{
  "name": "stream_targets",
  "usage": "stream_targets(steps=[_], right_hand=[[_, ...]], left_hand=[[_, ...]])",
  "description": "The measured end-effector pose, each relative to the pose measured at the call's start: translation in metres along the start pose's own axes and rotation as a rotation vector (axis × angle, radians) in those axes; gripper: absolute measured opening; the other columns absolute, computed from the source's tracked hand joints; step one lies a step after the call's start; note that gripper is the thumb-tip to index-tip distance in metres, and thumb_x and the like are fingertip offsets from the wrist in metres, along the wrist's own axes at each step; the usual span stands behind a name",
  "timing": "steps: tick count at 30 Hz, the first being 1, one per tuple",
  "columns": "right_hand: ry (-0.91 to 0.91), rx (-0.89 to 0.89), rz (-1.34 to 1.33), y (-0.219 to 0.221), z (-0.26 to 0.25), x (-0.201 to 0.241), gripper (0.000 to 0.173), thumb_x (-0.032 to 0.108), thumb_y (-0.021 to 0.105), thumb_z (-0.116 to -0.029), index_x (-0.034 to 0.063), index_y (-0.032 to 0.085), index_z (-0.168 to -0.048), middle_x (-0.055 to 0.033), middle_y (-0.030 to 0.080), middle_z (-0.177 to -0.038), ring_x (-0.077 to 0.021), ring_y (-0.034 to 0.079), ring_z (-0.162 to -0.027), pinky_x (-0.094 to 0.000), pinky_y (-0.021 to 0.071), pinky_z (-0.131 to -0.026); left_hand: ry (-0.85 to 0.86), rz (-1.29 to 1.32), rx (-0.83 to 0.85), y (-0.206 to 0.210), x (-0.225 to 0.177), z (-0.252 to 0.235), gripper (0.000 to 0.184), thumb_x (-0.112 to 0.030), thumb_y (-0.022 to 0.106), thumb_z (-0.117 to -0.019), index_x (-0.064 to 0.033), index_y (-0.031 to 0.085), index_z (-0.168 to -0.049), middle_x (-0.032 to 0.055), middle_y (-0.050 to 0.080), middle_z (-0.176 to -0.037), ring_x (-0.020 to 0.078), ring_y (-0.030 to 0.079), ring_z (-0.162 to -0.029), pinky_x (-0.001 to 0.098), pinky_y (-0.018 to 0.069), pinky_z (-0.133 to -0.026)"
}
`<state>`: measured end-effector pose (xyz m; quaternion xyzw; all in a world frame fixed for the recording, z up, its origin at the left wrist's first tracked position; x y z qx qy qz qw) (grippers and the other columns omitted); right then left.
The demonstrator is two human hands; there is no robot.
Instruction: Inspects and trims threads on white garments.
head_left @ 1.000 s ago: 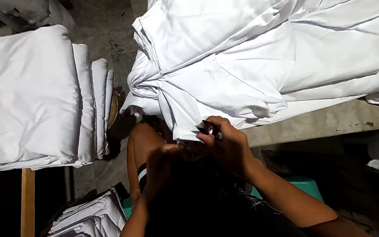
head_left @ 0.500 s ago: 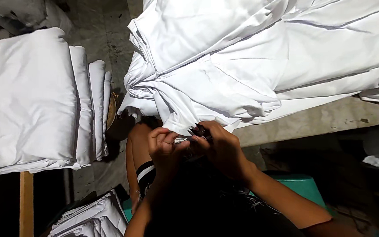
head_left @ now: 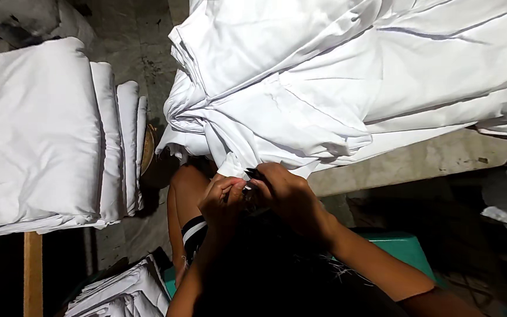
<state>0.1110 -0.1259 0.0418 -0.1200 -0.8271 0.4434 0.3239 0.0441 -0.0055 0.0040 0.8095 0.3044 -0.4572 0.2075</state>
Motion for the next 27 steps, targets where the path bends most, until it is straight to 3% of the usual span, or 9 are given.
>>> stream_targets(steps=[7, 14, 17, 19, 20, 22, 23, 25, 27], right_hand=[[-0.044, 0.087, -0.102, -0.003, 0.000, -0.007, 0.027, 0.020, 0.058, -0.0993, -0.0031, 0.071, -0.101, -0.0165, 0.072, -0.093, -0.0237, 0.072, -0.078, -0.0310, 0.0592, -0.068], [0.006, 0.070, -0.166, -0.016, -0.008, -0.012, 0.025, 0.018, 0.061, -0.0969, -0.0041, 0.071, -0.103, -0.0136, 0.071, -0.084, -0.0199, 0.068, -0.068, -0.0314, 0.0566, -0.062], [0.071, -0.087, -0.065, -0.058, -0.026, -0.036, 0.032, 0.021, 0.064, -0.0984, -0.0076, 0.063, -0.113, -0.0205, 0.064, -0.098, -0.0208, 0.061, -0.072, -0.0327, 0.0520, -0.062], [0.218, -0.131, 0.062, -0.074, -0.045, -0.063, 0.046, 0.028, 0.065, -0.0984, -0.0068, 0.057, -0.127, -0.0273, 0.056, -0.112, -0.0310, 0.059, -0.076, -0.0436, 0.0480, -0.061], [0.306, -0.108, 0.097, -0.073, -0.057, -0.078, 0.050, 0.027, 0.067, -0.0971, -0.0074, 0.055, -0.132, -0.0328, 0.055, -0.120, -0.0422, 0.061, -0.084, -0.0556, 0.0485, -0.065], [0.386, -0.029, 0.101, -0.061, -0.072, -0.094, 0.042, 0.018, 0.067, -0.0970, -0.0105, 0.059, -0.127, -0.0368, 0.059, -0.119, -0.0542, 0.063, -0.093, -0.0699, 0.0466, -0.074], [0.307, -0.038, 0.102, -0.061, -0.071, -0.086, 0.032, 0.013, 0.065, -0.0975, -0.0114, 0.063, -0.118, -0.0346, 0.063, -0.109, -0.0518, 0.065, -0.088, -0.0674, 0.0484, -0.071], [-0.031, -0.160, 0.084, -0.070, -0.052, -0.039, 0.017, 0.007, 0.058, -0.0975, -0.0073, 0.065, -0.104, -0.0223, 0.064, -0.092, -0.0320, 0.063, -0.072, -0.0435, 0.0504, -0.058], [-0.278, -0.263, -0.032, -0.073, -0.021, 0.003, 0.011, 0.010, 0.059, -0.0990, 0.0025, 0.066, -0.096, -0.0126, 0.065, -0.084, -0.0172, 0.060, -0.069, -0.0250, 0.0500, -0.060]], left_hand=[[-0.032, 0.124, 0.136, -0.001, -0.003, -0.002, 0.018, -0.028, 0.060, -0.1021, -0.0151, 0.068, -0.091, -0.0140, 0.067, -0.087, -0.0102, 0.062, -0.084, 0.0109, 0.0529, -0.077], [0.010, 0.094, 0.184, -0.009, -0.013, 0.000, 0.028, -0.035, 0.050, -0.1071, -0.0169, 0.067, -0.094, -0.0093, 0.073, -0.099, -0.0005, 0.069, -0.099, 0.0203, 0.0569, -0.086], [0.142, -0.025, 0.267, -0.017, -0.031, -0.007, 0.043, -0.042, 0.038, -0.1097, -0.0105, 0.064, -0.096, -0.0039, 0.072, -0.104, 0.0014, 0.067, -0.105, 0.0215, 0.0554, -0.091], [0.190, -0.155, 0.227, -0.019, -0.039, -0.014, 0.038, -0.045, 0.049, -0.1063, -0.0115, 0.066, -0.103, -0.0044, 0.070, -0.106, 0.0005, 0.065, -0.102, 0.0201, 0.0542, -0.088], [0.210, -0.212, 0.194, -0.018, -0.042, -0.019, 0.035, -0.044, 0.055, -0.1038, -0.0114, 0.066, -0.105, -0.0035, 0.069, -0.108, 0.0016, 0.065, -0.104, 0.0209, 0.0538, -0.089], [0.239, -0.303, 0.141, -0.012, -0.046, -0.029, 0.039, -0.045, 0.065, -0.0979, -0.0079, 0.064, -0.109, 0.0013, 0.067, -0.114, 0.0049, 0.062, -0.110, 0.0218, 0.0510, -0.093], [0.248, -0.341, 0.125, -0.007, -0.047, -0.034, 0.043, -0.045, 0.070, -0.0936, -0.0070, 0.063, -0.113, 0.0030, 0.065, -0.117, 0.0056, 0.059, -0.114, 0.0210, 0.0487, -0.096], [0.267, -0.381, 0.110, 0.003, -0.050, -0.041, 0.054, -0.042, 0.078, -0.0842, -0.0072, 0.058, -0.121, 0.0049, 0.058, -0.120, 0.0058, 0.054, -0.117, 0.0187, 0.0439, -0.100], [0.326, -0.393, 0.137, 0.016, -0.051, -0.047, 0.058, -0.038, 0.080, -0.0826, -0.0066, 0.055, -0.125, 0.0088, 0.052, -0.121, 0.0099, 0.052, -0.117, 0.0201, 0.0421, -0.101]])
Point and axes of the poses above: each hand's wrist, its own z-axis away from the middle knuckle, its own y-axis out of the palm, x = y × z, the point moved 6 cm from there along -z, towards the middle knuckle
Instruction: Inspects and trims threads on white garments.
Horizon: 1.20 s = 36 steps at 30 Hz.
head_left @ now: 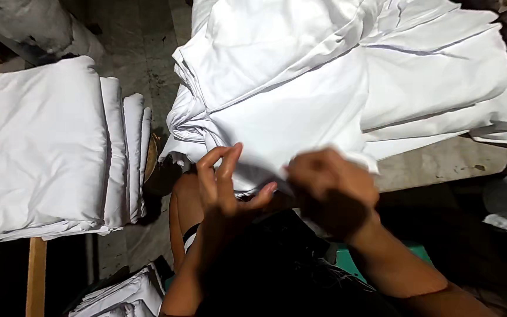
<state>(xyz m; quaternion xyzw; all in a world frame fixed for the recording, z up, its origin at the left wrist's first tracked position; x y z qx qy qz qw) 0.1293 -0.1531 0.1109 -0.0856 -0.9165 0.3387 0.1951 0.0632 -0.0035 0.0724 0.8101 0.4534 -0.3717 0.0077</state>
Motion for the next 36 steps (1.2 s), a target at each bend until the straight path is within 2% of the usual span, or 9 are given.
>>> stream_targets(steps=[5, 7, 10, 14, 16, 19, 22, 25, 36], right_hand=[[-0.089, -0.003, 0.014, -0.019, 0.005, 0.005, 0.011, 0.011, 0.058, -0.1005, 0.0063, 0.066, -0.095, -0.0100, 0.063, -0.080, -0.0149, 0.056, -0.062, -0.0236, 0.0437, -0.055], [-0.055, -0.044, 0.071, -0.021, -0.005, -0.004, 0.010, 0.009, 0.058, -0.1002, 0.0044, 0.066, -0.096, -0.0115, 0.061, -0.084, -0.0158, 0.057, -0.068, -0.0236, 0.0443, -0.058], [0.149, -0.047, 0.128, 0.012, -0.018, -0.042, 0.014, 0.005, 0.062, -0.0974, -0.0047, 0.071, -0.101, -0.0221, 0.064, -0.091, -0.0277, 0.061, -0.069, -0.0359, 0.0473, -0.055], [0.417, 0.110, 0.146, 0.064, -0.017, -0.079, 0.022, 0.005, 0.067, -0.0936, -0.0049, 0.066, -0.113, -0.0269, 0.060, -0.106, -0.0405, 0.064, -0.068, -0.0518, 0.0485, -0.049], [0.442, 0.146, 0.089, 0.058, -0.013, -0.064, 0.031, 0.010, 0.068, -0.0949, -0.0060, 0.059, -0.120, -0.0259, 0.057, -0.107, -0.0377, 0.063, -0.069, -0.0487, 0.0488, -0.049], [0.477, 0.198, -0.093, 0.055, 0.003, -0.040, 0.042, 0.022, 0.060, -0.1000, -0.0113, 0.052, -0.125, -0.0255, 0.061, -0.103, -0.0362, 0.064, -0.078, -0.0515, 0.0518, -0.063], [0.429, 0.188, -0.242, 0.058, 0.019, -0.017, 0.031, 0.018, 0.054, -0.1005, -0.0081, 0.055, -0.117, -0.0114, 0.061, -0.082, -0.0166, 0.059, -0.069, -0.0319, 0.0515, -0.063], [0.427, 0.192, -0.308, 0.058, 0.025, -0.006, 0.024, 0.018, 0.054, -0.0997, -0.0046, 0.058, -0.105, -0.0041, 0.056, -0.070, -0.0053, 0.052, -0.061, -0.0178, 0.0449, -0.059], [0.384, 0.209, -0.337, 0.070, 0.006, 0.008, 0.018, 0.013, 0.054, -0.0967, -0.0042, 0.055, -0.103, 0.0003, 0.050, -0.063, -0.0023, 0.046, -0.053, -0.0160, 0.0400, -0.051]], left_hand=[[-0.019, -0.084, -0.043, 0.008, 0.030, -0.015, 0.010, -0.014, 0.072, -0.0839, -0.0059, 0.074, -0.090, 0.0136, 0.061, -0.101, 0.0233, 0.057, -0.102, 0.0320, 0.0445, -0.091], [-0.082, -0.003, -0.072, 0.009, 0.038, -0.017, 0.011, -0.004, 0.070, -0.0837, -0.0005, 0.073, -0.094, 0.0109, 0.061, -0.100, 0.0179, 0.056, -0.101, 0.0285, 0.0431, -0.092], [-0.429, 0.749, -0.051, 0.021, 0.042, -0.010, 0.020, 0.001, 0.060, -0.0980, -0.0052, 0.074, -0.111, -0.0046, 0.075, -0.105, -0.0004, 0.069, -0.092, 0.0181, 0.0576, -0.082], [-0.733, 1.254, -0.052, 0.031, 0.054, 0.004, 0.031, -0.012, 0.057, -0.1031, -0.0165, 0.062, -0.134, -0.0028, 0.073, -0.115, 0.0074, 0.070, -0.101, 0.0281, 0.0583, -0.091], [-0.730, 1.204, -0.053, 0.027, 0.053, 0.009, 0.047, 0.000, 0.060, -0.0968, -0.0167, 0.054, -0.140, -0.0034, 0.073, -0.114, 0.0072, 0.071, -0.101, 0.0283, 0.0576, -0.092], [-0.715, 0.947, -0.172, 0.020, 0.057, 0.014, 0.021, 0.001, 0.067, -0.0931, -0.0141, 0.075, -0.106, -0.0075, 0.076, -0.090, 0.0004, 0.070, -0.078, 0.0205, 0.0588, -0.074], [-0.596, 0.880, -0.185, 0.010, 0.056, 0.015, 0.010, -0.018, 0.067, -0.0976, -0.0229, 0.072, -0.090, -0.0131, 0.071, -0.082, -0.0040, 0.066, -0.074, 0.0169, 0.0564, -0.070], [-0.511, 0.834, -0.150, -0.002, 0.047, 0.017, 0.008, -0.032, 0.066, -0.0977, -0.0292, 0.071, -0.092, -0.0166, 0.071, -0.089, -0.0055, 0.066, -0.085, 0.0157, 0.0556, -0.078], [-0.379, 0.655, -0.086, -0.003, 0.029, 0.024, 0.006, -0.019, 0.069, -0.0955, -0.0217, 0.074, -0.093, -0.0173, 0.073, -0.097, -0.0074, 0.067, -0.091, 0.0131, 0.0556, -0.079]])
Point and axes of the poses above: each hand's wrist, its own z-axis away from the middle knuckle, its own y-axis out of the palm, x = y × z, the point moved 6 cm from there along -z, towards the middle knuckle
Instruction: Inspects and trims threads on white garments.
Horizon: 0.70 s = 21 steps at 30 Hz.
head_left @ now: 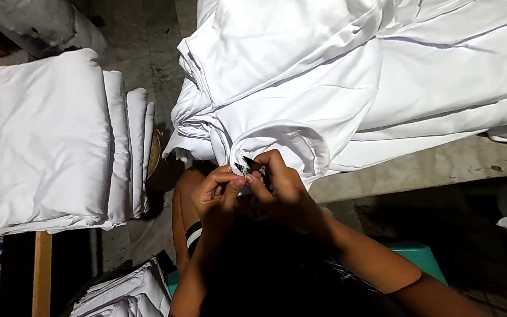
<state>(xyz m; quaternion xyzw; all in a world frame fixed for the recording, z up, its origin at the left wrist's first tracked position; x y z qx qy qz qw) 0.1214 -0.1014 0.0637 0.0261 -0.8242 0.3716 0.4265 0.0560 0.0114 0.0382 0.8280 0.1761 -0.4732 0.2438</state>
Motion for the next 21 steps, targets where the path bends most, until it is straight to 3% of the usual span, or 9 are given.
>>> stream_targets(steps=[3, 7, 10, 12, 13, 14, 16, 18, 21], right_hand=[[0.070, 0.020, 0.003, 0.000, -0.001, -0.005, 0.017, 0.013, 0.050, -0.0993, -0.0020, 0.055, -0.103, 0.0005, 0.051, -0.062, -0.0038, 0.049, -0.052, -0.0199, 0.0416, -0.050], [0.078, -0.049, -0.039, -0.010, -0.002, -0.015, 0.018, 0.015, 0.050, -0.1013, -0.0017, 0.054, -0.105, 0.0027, 0.048, -0.064, 0.0012, 0.045, -0.054, -0.0146, 0.0391, -0.052], [-0.036, -0.206, -0.072, -0.021, -0.006, -0.009, 0.022, 0.013, 0.060, -0.0974, -0.0047, 0.052, -0.108, -0.0014, 0.055, -0.076, 0.0037, 0.049, -0.062, -0.0097, 0.0426, -0.059], [-0.147, -0.195, -0.085, -0.020, -0.016, -0.004, 0.028, 0.015, 0.062, -0.0981, -0.0089, 0.054, -0.110, -0.0156, 0.060, -0.106, -0.0025, 0.056, -0.076, -0.0124, 0.0482, -0.067], [-0.161, -0.143, -0.060, -0.017, -0.022, -0.004, 0.030, 0.017, 0.062, -0.0992, -0.0099, 0.057, -0.112, -0.0213, 0.059, -0.118, -0.0055, 0.058, -0.078, -0.0152, 0.0497, -0.066], [-0.155, -0.096, -0.023, -0.013, -0.026, -0.006, 0.032, 0.017, 0.061, -0.0994, -0.0110, 0.061, -0.114, -0.0238, 0.061, -0.118, -0.0092, 0.059, -0.073, -0.0205, 0.0507, -0.062], [-0.131, -0.038, 0.067, -0.015, -0.025, -0.011, 0.030, 0.018, 0.058, -0.1008, -0.0081, 0.062, -0.117, -0.0142, 0.065, -0.091, -0.0127, 0.059, -0.067, -0.0248, 0.0503, -0.060], [-0.119, -0.040, 0.135, -0.025, -0.014, -0.011, 0.027, 0.015, 0.058, -0.0999, -0.0077, 0.060, -0.114, -0.0096, 0.061, -0.080, -0.0109, 0.055, -0.067, -0.0210, 0.0477, -0.061], [-0.110, -0.046, 0.201, -0.032, 0.006, -0.014, 0.024, 0.014, 0.061, -0.0976, -0.0080, 0.063, -0.108, -0.0107, 0.061, -0.077, -0.0104, 0.055, -0.065, -0.0182, 0.0465, -0.061]], left_hand=[[0.013, -0.008, -0.003, -0.002, 0.001, 0.001, 0.012, -0.024, 0.064, -0.0994, -0.0224, 0.074, -0.093, -0.0169, 0.074, -0.098, -0.0057, 0.068, -0.094, 0.0146, 0.0560, -0.081], [-0.056, 0.051, -0.017, -0.008, 0.006, 0.001, 0.031, -0.050, 0.050, -0.1023, -0.0304, 0.073, -0.094, -0.0189, 0.073, -0.099, -0.0044, 0.067, -0.099, 0.0172, 0.0544, -0.087], [-0.191, 0.044, -0.042, -0.007, 0.015, 0.001, 0.020, -0.023, 0.065, -0.0981, -0.0192, 0.063, -0.118, -0.0155, 0.073, -0.101, -0.0024, 0.069, -0.090, 0.0196, 0.0579, -0.081], [-0.259, -0.062, -0.002, -0.003, 0.024, 0.000, 0.038, -0.004, 0.064, -0.0931, -0.0009, 0.054, -0.130, -0.0088, 0.070, -0.101, -0.0023, 0.067, -0.085, 0.0190, 0.0579, -0.077], [-0.257, -0.143, 0.019, -0.003, 0.026, 0.001, 0.033, -0.003, 0.063, -0.0935, 0.0043, 0.058, -0.126, -0.0056, 0.068, -0.099, -0.0030, 0.065, -0.082, 0.0173, 0.0569, -0.074], [-0.216, -0.240, 0.035, -0.004, 0.024, 0.003, 0.022, -0.004, 0.061, -0.0945, 0.0072, 0.065, -0.113, -0.0021, 0.066, -0.093, -0.0030, 0.062, -0.075, 0.0153, 0.0547, -0.068], [-0.057, -0.376, 0.089, -0.011, 0.007, 0.010, 0.019, -0.010, 0.058, -0.1004, 0.0036, 0.069, -0.094, 0.0001, 0.065, -0.081, -0.0024, 0.061, -0.071, 0.0150, 0.0545, -0.065], [0.021, -0.376, 0.154, -0.018, -0.007, 0.019, 0.025, -0.020, 0.055, -0.1051, -0.0041, 0.069, -0.092, -0.0043, 0.065, -0.081, -0.0056, 0.060, -0.074, 0.0122, 0.0519, -0.070], [-0.119, -0.098, 0.209, -0.014, 0.005, 0.028, 0.024, -0.020, 0.054, -0.1055, -0.0079, 0.071, -0.094, -0.0063, 0.073, -0.086, -0.0024, 0.069, -0.080, 0.0177, 0.0585, -0.075]])
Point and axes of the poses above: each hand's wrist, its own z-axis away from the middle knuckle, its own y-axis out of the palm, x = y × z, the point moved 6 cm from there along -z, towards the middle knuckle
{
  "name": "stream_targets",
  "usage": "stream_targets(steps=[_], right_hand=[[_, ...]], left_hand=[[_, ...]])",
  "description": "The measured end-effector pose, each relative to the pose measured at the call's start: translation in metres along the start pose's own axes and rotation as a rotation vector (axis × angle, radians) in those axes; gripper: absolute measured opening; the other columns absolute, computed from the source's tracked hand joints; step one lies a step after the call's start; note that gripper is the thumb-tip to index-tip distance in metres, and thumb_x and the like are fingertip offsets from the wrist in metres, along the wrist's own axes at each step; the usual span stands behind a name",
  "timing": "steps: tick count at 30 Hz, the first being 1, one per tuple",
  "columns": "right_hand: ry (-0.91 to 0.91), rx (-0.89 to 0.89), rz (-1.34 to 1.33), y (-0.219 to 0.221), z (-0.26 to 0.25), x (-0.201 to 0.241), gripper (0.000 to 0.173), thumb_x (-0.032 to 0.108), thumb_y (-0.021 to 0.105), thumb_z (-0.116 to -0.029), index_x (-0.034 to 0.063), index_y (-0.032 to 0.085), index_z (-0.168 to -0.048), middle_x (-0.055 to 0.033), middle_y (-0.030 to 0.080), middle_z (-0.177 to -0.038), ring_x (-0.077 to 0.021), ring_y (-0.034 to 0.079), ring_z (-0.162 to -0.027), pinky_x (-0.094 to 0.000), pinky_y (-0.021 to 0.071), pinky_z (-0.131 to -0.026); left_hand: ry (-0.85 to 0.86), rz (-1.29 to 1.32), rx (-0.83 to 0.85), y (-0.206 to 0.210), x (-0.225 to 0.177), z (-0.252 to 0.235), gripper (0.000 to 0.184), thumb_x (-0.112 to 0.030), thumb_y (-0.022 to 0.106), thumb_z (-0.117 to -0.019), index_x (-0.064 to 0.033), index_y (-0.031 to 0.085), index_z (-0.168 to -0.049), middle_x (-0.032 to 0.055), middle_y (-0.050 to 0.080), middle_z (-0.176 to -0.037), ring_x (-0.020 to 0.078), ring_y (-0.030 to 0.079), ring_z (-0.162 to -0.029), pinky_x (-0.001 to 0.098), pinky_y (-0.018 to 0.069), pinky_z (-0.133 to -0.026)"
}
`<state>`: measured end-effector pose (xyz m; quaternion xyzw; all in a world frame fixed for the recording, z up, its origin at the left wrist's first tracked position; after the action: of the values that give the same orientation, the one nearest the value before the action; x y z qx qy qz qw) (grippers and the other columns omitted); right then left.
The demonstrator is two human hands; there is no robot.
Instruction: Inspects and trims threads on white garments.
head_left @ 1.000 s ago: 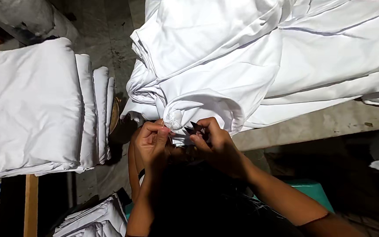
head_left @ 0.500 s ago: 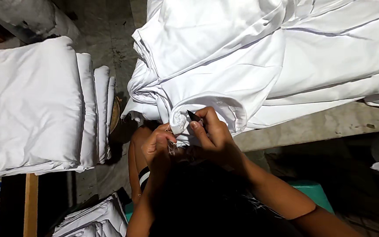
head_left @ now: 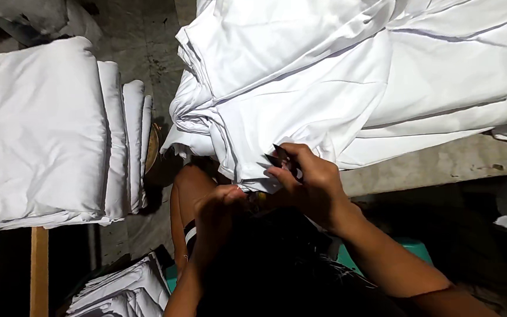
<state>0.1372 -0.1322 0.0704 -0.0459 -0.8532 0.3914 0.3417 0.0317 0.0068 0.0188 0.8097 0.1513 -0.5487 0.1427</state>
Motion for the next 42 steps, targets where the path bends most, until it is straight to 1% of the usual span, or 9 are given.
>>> stream_targets(steps=[2, 6, 10, 18, 31, 35, 39, 41, 42], right_hand=[[-0.006, 0.008, 0.031, 0.001, 0.006, -0.002, 0.024, 0.015, 0.060, -0.0988, -0.0074, 0.064, -0.106, -0.0119, 0.062, -0.078, -0.0117, 0.057, -0.066, -0.0182, 0.0473, -0.062], [0.023, -0.008, 0.064, 0.001, 0.012, -0.004, 0.023, 0.015, 0.060, -0.0971, -0.0066, 0.066, -0.102, -0.0142, 0.064, -0.081, -0.0145, 0.060, -0.069, -0.0199, 0.0494, -0.064], [0.021, -0.038, 0.081, 0.004, 0.013, -0.002, 0.022, 0.014, 0.061, -0.0961, -0.0060, 0.069, -0.102, -0.0167, 0.069, -0.088, -0.0179, 0.067, -0.075, -0.0228, 0.0537, -0.069], [0.008, -0.040, 0.165, 0.011, 0.009, -0.001, 0.022, 0.013, 0.059, -0.0980, -0.0060, 0.070, -0.101, -0.0177, 0.068, -0.084, -0.0247, 0.067, -0.069, -0.0308, 0.0536, -0.058], [-0.021, -0.008, 0.103, 0.009, 0.011, -0.005, 0.021, 0.012, 0.059, -0.0988, -0.0047, 0.072, -0.100, -0.0176, 0.071, -0.089, -0.0240, 0.071, -0.077, -0.0301, 0.0569, -0.066], [0.013, -0.027, 0.121, 0.007, 0.011, -0.009, 0.021, 0.011, 0.059, -0.0977, -0.0055, 0.071, -0.102, -0.0160, 0.070, -0.084, -0.0214, 0.068, -0.070, -0.0282, 0.0548, -0.063], [0.036, -0.061, 0.164, -0.001, 0.014, -0.013, 0.020, 0.010, 0.059, -0.0981, -0.0061, 0.070, -0.100, -0.0150, 0.066, -0.077, -0.0208, 0.064, -0.065, -0.0275, 0.0514, -0.059], [0.022, -0.084, 0.175, -0.005, 0.016, -0.012, 0.019, 0.009, 0.059, -0.0982, -0.0063, 0.070, -0.100, -0.0145, 0.065, -0.075, -0.0200, 0.062, -0.064, -0.0259, 0.0496, -0.058], [0.018, -0.087, 0.170, -0.007, 0.017, -0.011, 0.019, 0.010, 0.059, -0.0985, -0.0060, 0.070, -0.099, -0.0144, 0.064, -0.075, -0.0194, 0.062, -0.064, -0.0251, 0.0493, -0.058]], left_hand=[[-0.120, 0.288, 0.012, 0.014, 0.015, -0.001, 0.024, -0.025, 0.055, -0.1050, -0.0154, 0.075, -0.096, -0.0030, 0.078, -0.099, 0.0082, 0.075, -0.094, 0.0281, 0.0614, -0.085], [-0.120, 0.588, -0.084, 0.030, 0.027, -0.004, 0.018, -0.031, 0.061, -0.1008, -0.0274, 0.078, -0.096, -0.0115, 0.074, -0.106, 0.0035, 0.066, -0.110, 0.0287, 0.0518, -0.102], [-0.032, 0.556, -0.127, 0.034, 0.022, -0.008, 0.018, -0.031, 0.060, -0.1014, -0.0280, 0.078, -0.099, -0.0122, 0.074, -0.105, 0.0020, 0.067, -0.107, 0.0268, 0.0528, -0.100], [0.081, 0.259, -0.097, 0.032, 0.016, -0.009, 0.021, -0.034, 0.056, -0.1037, -0.0275, 0.075, -0.098, -0.0174, 0.071, -0.103, -0.0048, 0.064, -0.103, 0.0183, 0.0534, -0.091], [0.090, 0.310, -0.065, 0.030, 0.011, -0.010, 0.023, -0.036, 0.055, -0.1039, -0.0286, 0.076, -0.100, -0.0144, 0.069, -0.120, 0.0027, 0.063, -0.116, 0.0261, 0.0540, -0.099], [-0.013, 0.435, -0.223, 0.023, 0.020, -0.013, 0.020, -0.049, 0.062, -0.0964, -0.0313, 0.070, -0.102, -0.0129, 0.072, -0.105, 0.0042, 0.070, -0.102, 0.0271, 0.0574, -0.092], [-0.119, 0.396, -0.327, 0.026, 0.030, -0.023, 0.042, -0.007, 0.063, -0.0952, -0.0219, 0.046, -0.130, -0.0096, 0.077, -0.096, 0.0041, 0.074, -0.089, 0.0263, 0.0608, -0.083], [-0.117, 0.395, -0.380, 0.029, 0.032, -0.027, 0.041, 0.005, 0.062, -0.0918, -0.0132, 0.058, -0.129, -0.0075, 0.077, -0.090, 0.0035, 0.074, -0.083, 0.0246, 0.0612, -0.078], [-0.113, 0.392, -0.427, 0.030, 0.034, -0.029, 0.032, 0.006, 0.064, -0.0908, -0.0097, 0.069, -0.119, -0.0063, 0.076, -0.085, 0.0033, 0.072, -0.077, 0.0236, 0.0607, -0.073]])
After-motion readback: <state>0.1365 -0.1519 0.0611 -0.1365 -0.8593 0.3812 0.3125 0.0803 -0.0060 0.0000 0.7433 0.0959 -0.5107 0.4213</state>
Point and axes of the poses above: each hand's wrist, its own z-axis away from the middle knuckle, its own y-axis out of the palm, x = y × z, the point moved 6 cm from there along -z, towards the middle knuckle
